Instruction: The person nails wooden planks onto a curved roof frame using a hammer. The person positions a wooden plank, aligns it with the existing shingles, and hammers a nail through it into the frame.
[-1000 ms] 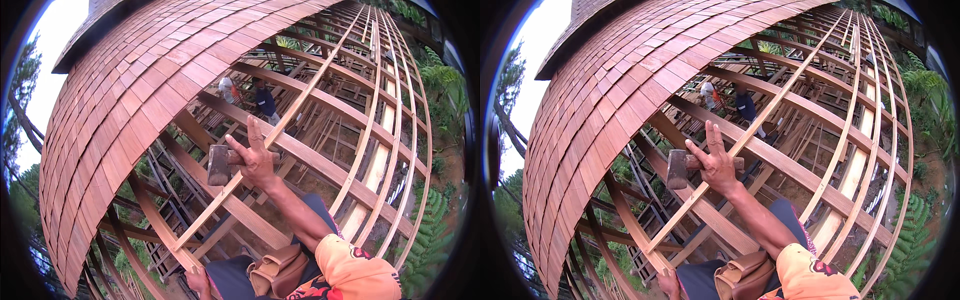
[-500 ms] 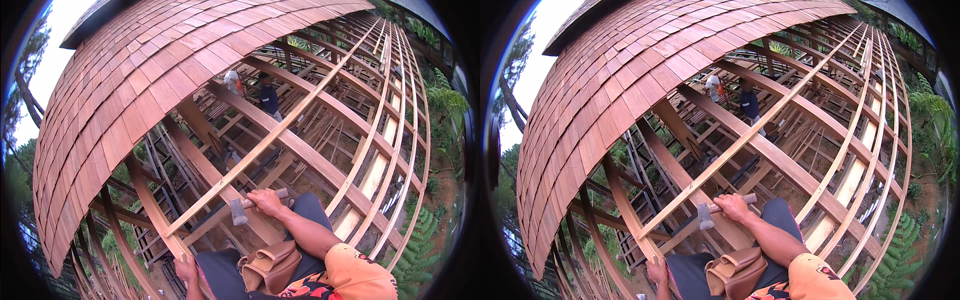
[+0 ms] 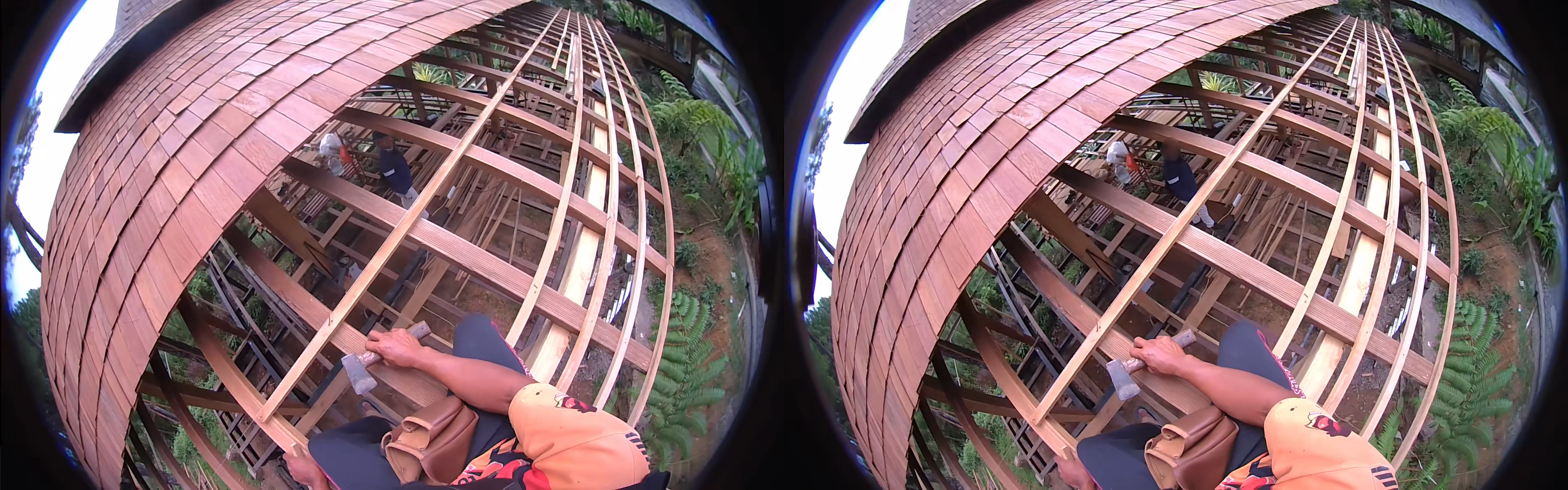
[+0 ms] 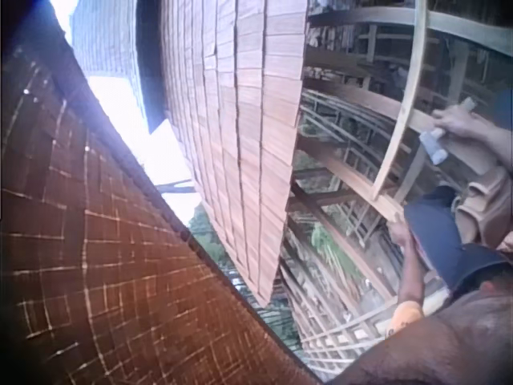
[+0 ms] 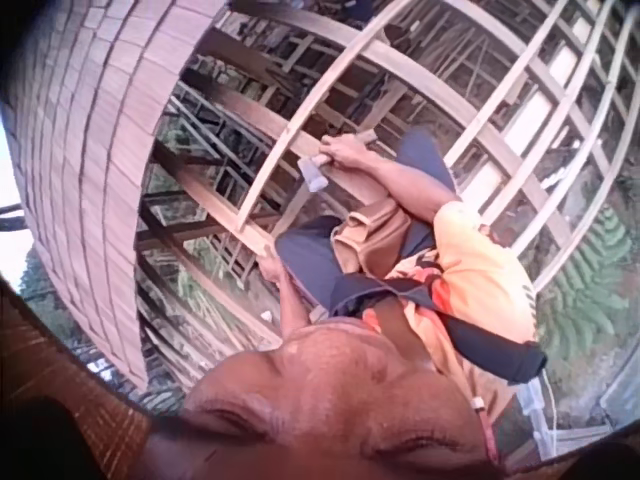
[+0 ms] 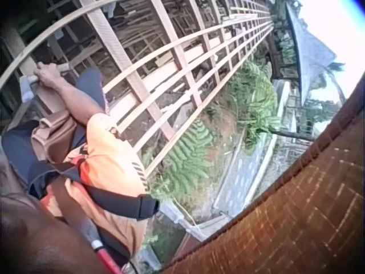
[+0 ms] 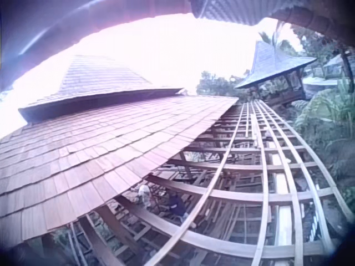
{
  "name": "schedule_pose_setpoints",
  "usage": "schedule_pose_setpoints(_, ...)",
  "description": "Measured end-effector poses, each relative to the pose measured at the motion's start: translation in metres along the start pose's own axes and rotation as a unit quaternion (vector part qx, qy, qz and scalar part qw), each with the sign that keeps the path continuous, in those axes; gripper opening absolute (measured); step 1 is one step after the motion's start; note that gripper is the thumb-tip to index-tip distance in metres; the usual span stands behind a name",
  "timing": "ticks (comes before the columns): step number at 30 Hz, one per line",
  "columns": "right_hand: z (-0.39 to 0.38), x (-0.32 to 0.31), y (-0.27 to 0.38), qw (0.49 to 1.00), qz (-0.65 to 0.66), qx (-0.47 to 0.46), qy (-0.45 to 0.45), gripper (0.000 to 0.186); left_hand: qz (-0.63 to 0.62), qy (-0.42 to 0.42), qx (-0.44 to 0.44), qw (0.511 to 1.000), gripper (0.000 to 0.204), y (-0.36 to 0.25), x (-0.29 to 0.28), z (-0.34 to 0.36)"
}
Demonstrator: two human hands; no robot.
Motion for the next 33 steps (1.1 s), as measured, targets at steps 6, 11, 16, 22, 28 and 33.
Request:
schedule_pose_setpoints(6, 0.009, 0.02, -0.001, 0.999, 0.032, -0.019, -0.023, 0.02, -0.013, -0.038, 0.028, 0.999, 0.07, -0.013, -0.001, -0.018)
schedule_pose_setpoints(11, 0.021, 0.026, 0.009, 0.999, 0.041, -0.013, -0.022, 0.024, -0.011, -0.09, 0.05, 0.995, 0.07, -0.004, -0.003, -0.024)
schedule_pose_setpoints(16, 0.032, 0.019, 0.005, 0.997, 0.066, -0.017, 0.027, 0.026, -0.068, -0.121, 0.047, 0.989, 0.071, 0.026, 0.019, 0.001)
schedule_pose_setpoints(22, 0.03, 0.006, 0.0, 0.998, 0.062, -0.005, 0.028, 0.026, -0.016, -0.044, -0.044, 0.998, 0.056, -0.018, -0.007, -0.009)
schedule_pose_setpoints(28, 0.025, 0.01, 0.009, 0.999, 0.041, 0.014, 0.013, 0.024, -0.039, -0.05, -0.057, 0.996, 0.058, -0.002, -0.011, -0.013)
schedule_pose_setpoints(33, 0.011, 0.01, 0.011, 0.999, -0.001, -0.002, -0.049, 0.024, -0.079, -0.018, -0.014, 0.997, 0.069, -0.014, -0.019, -0.018)
Point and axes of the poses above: each hand's wrist, its own z-axis towards the middle knuckle, its own x-axis out of the palm, y = z × x, the point moved 1 cm from there along z, towards the middle knuckle, and after that the axes turned 5 degrees about -x, right-handed, at the moved point
